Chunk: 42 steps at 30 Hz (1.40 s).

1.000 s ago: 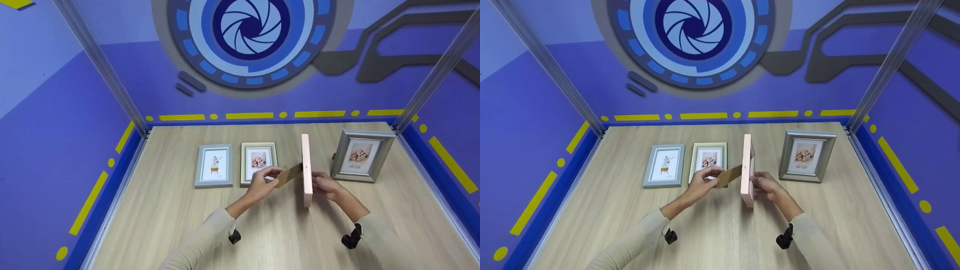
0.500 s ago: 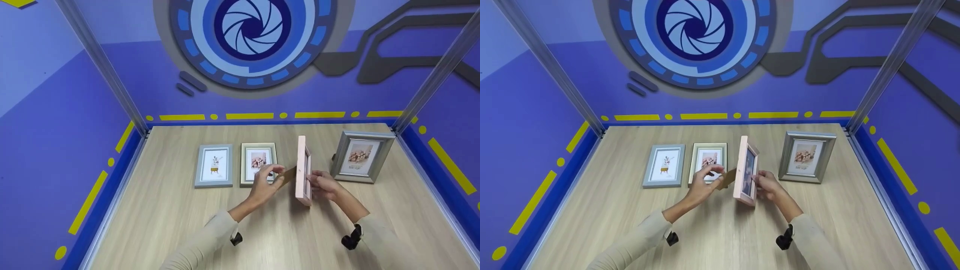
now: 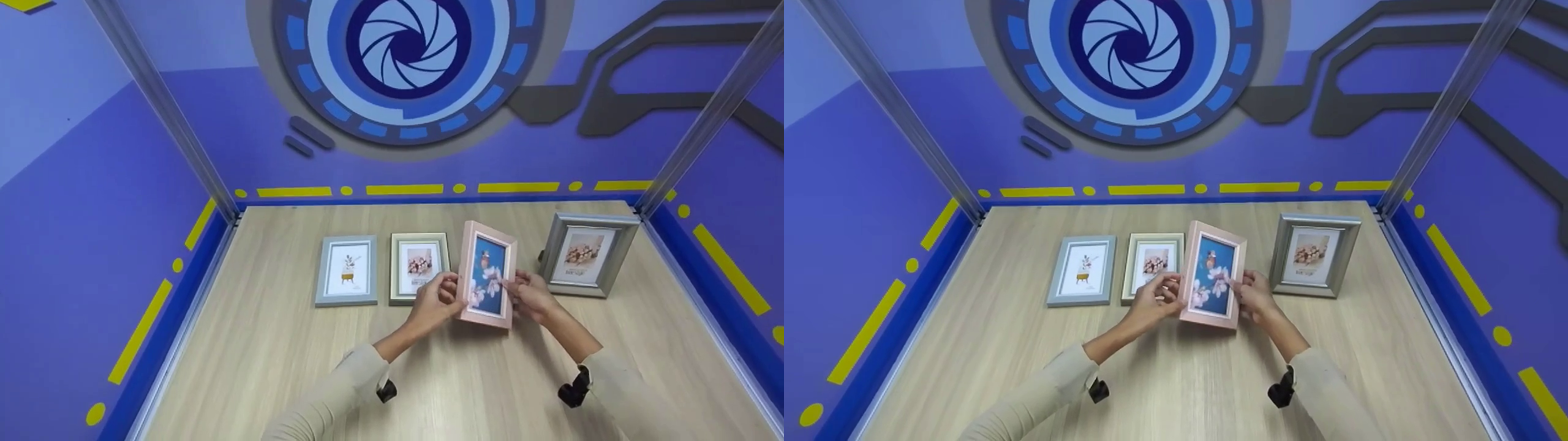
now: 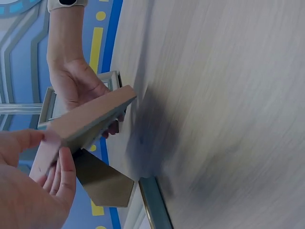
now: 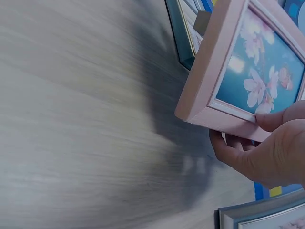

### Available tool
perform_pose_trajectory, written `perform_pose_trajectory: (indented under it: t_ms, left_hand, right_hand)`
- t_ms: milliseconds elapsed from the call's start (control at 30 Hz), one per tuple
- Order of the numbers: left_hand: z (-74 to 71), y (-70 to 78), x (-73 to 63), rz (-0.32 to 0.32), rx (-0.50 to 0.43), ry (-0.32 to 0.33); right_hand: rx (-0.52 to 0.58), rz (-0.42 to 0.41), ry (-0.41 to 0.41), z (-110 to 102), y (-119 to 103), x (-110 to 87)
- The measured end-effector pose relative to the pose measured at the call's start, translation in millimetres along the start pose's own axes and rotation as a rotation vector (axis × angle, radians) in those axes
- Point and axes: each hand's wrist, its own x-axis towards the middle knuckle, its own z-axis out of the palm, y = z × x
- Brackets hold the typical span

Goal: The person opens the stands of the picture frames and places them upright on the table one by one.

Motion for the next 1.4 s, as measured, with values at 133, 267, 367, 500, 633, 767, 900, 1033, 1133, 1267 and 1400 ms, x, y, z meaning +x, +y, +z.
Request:
perform_pose_trajectory:
  t_ms: [133, 267, 367, 500, 633, 767, 900, 1033, 1133, 1267, 1400]
  left_hand:
    - [-1.2, -4.9, 2.8, -0.033, 0.050, 0.072]
    - [-1.1, -8.3, 5.2, -0.046, 0.130, 0.112]
    - [-0.1, -10.1, 9.0, -0.043, 0.167, 0.130]
    - [1.3, -14.1, 14.8, -0.034, 0.188, 0.158]
    - [2.5, -18.6, 20.6, -0.037, 0.238, 0.193]
    - [6.1, -23.1, 31.1, -0.053, 0.259, 0.229]
    - [11.4, -28.1, 44.9, -0.049, 0.224, 0.248]
    - [20.2, -33.2, 58.4, -0.040, 0.211, 0.267]
    - [27.4, -36.7, 67.9, -0.028, 0.215, 0.285]
    - [37.0, -43.4, 78.6, -0.027, 0.267, 0.321]
    - [45.8, -50.5, 83.8, -0.043, 0.288, 0.338]
  right_hand:
    - [-0.068, -0.026, 0.099, 2, -7, 0.8]
    - [-0.202, -0.042, 0.185, 5, -13, 1.5]
    - [-0.253, -0.081, 0.222, 7, -17, 1.0]
    - [-0.278, -0.133, 0.240, 7, -22, 1.3]
    - [-0.303, -0.170, 0.251, 8, -28, -0.9]
    - [-0.335, -0.213, 0.274, 9, -32, -1.5]
    - [-0.371, -0.237, 0.296, 9, -35, 0.3]
    - [-0.388, -0.253, 0.324, 6, -35, 2.5]
    - [-0.367, -0.269, 0.341, 3, -34, 5.1]
    - [-0.358, -0.293, 0.348, 0, -31, 10.0]
    - [-0.375, -0.294, 0.348, -2, -26, 13.5]
